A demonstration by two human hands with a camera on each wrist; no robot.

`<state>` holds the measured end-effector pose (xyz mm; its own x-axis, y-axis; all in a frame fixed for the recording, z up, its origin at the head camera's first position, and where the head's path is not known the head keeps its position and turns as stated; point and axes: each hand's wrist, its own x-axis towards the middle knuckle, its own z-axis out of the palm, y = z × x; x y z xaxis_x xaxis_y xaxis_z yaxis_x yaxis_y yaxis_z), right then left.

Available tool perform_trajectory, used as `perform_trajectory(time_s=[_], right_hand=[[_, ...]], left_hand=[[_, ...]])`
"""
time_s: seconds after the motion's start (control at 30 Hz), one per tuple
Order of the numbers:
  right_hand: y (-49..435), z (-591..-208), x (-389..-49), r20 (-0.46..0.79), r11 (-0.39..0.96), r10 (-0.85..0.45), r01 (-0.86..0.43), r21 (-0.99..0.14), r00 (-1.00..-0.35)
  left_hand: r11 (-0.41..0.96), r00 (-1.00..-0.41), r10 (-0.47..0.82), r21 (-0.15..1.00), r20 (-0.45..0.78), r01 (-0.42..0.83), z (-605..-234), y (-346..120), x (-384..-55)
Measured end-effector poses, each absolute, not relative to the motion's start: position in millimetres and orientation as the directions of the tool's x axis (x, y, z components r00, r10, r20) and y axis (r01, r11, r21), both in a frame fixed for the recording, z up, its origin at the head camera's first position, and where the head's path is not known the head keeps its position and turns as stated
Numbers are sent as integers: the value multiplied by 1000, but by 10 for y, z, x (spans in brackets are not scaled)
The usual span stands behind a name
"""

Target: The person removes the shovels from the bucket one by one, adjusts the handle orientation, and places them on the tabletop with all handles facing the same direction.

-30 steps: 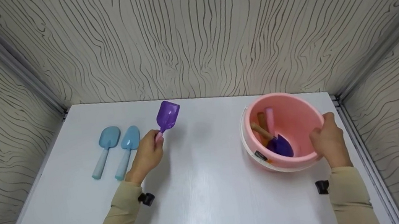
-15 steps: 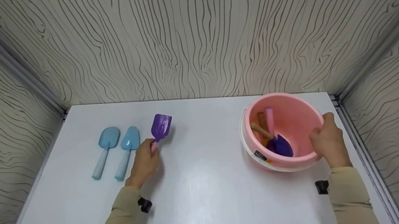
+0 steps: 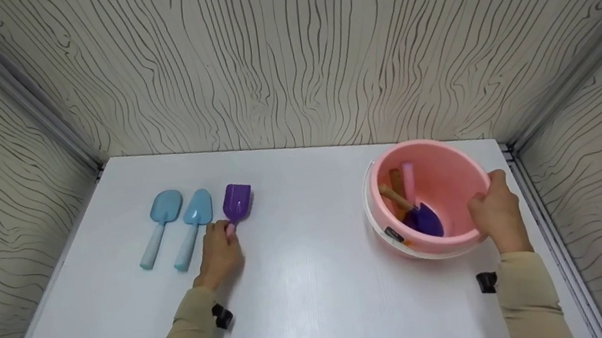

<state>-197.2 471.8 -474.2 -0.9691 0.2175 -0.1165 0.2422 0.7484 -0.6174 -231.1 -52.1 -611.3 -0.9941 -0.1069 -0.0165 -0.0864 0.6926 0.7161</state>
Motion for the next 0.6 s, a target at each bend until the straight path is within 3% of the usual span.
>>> perform_trajectory(time_s=[0.2,0.6], right_hand=[[4706,-4732,-1973,-127,740,222,252,-623,-967],[4733,-4751,-2003,-106,758,226,243,-605,-968]], left_hand=[[700,-989,-142,710,31,-79,-6134,-516,-2308],[697,-981,-195,704,-3,-140,-6171,-489,-2303]])
